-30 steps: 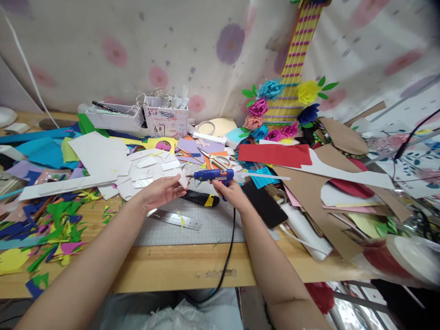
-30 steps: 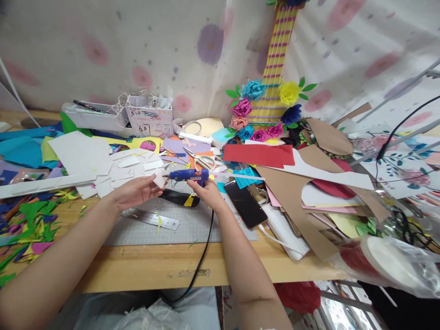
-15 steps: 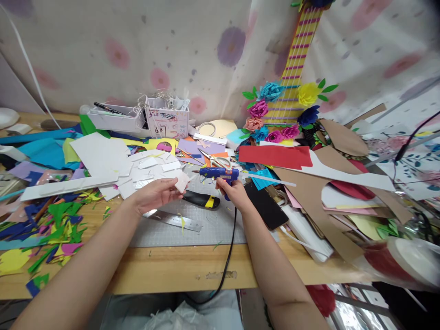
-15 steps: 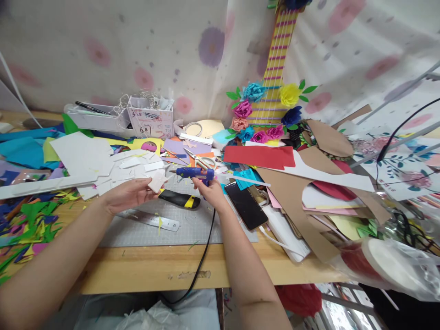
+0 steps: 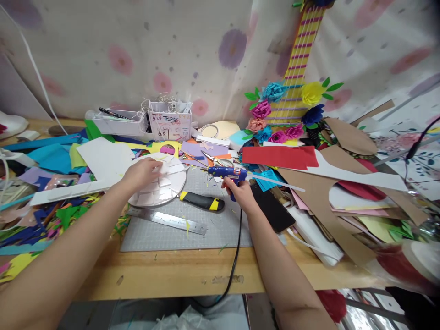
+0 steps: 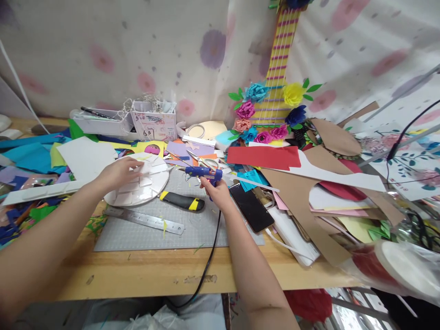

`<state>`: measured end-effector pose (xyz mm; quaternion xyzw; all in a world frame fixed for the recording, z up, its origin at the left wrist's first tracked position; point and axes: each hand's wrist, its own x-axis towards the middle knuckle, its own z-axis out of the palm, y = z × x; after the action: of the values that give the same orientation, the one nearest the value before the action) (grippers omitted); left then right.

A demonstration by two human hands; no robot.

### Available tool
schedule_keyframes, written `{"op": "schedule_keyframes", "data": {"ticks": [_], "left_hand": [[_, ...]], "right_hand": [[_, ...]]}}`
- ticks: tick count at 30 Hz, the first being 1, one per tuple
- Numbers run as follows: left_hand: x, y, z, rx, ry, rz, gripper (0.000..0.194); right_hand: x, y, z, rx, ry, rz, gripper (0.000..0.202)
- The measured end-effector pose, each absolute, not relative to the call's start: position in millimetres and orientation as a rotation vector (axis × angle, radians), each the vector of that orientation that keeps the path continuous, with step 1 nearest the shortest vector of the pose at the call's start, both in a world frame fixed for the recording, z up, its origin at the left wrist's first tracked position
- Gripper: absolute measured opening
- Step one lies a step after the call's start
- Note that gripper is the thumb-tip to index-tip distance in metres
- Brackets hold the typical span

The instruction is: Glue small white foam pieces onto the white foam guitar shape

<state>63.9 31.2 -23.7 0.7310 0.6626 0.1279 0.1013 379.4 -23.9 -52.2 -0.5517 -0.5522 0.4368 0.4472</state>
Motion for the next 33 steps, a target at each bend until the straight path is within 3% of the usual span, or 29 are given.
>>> {"op": "schedule_keyframes", "data": {"ticks": [6, 13, 28, 33], "left_hand": [[68.2, 33.5, -32.8, 2.267, 1.998, 0.078, 0.038], [65.4, 39.2, -41.6, 2.302, 1.983, 0.138, 0.032], [57.7, 45.6, -42.2, 2.251, 2.035, 0.215, 0.047], [58.3, 45.2, -35.4, 2.226, 2.027, 0.297, 0.04]], "right_hand": [[380.4, -22.3, -57.0, -1.345, -1.368, 1.08, 0.048], [380.7, -21.4, -58.7, -1.353, -1.373, 1.066, 0.048], [379.5, -23.0, -54.1, -1.384, -1.353, 1.064, 0.047], [379.7, -23.4, -54.1, -1.371, -1.353, 1.049, 0.048]]}}
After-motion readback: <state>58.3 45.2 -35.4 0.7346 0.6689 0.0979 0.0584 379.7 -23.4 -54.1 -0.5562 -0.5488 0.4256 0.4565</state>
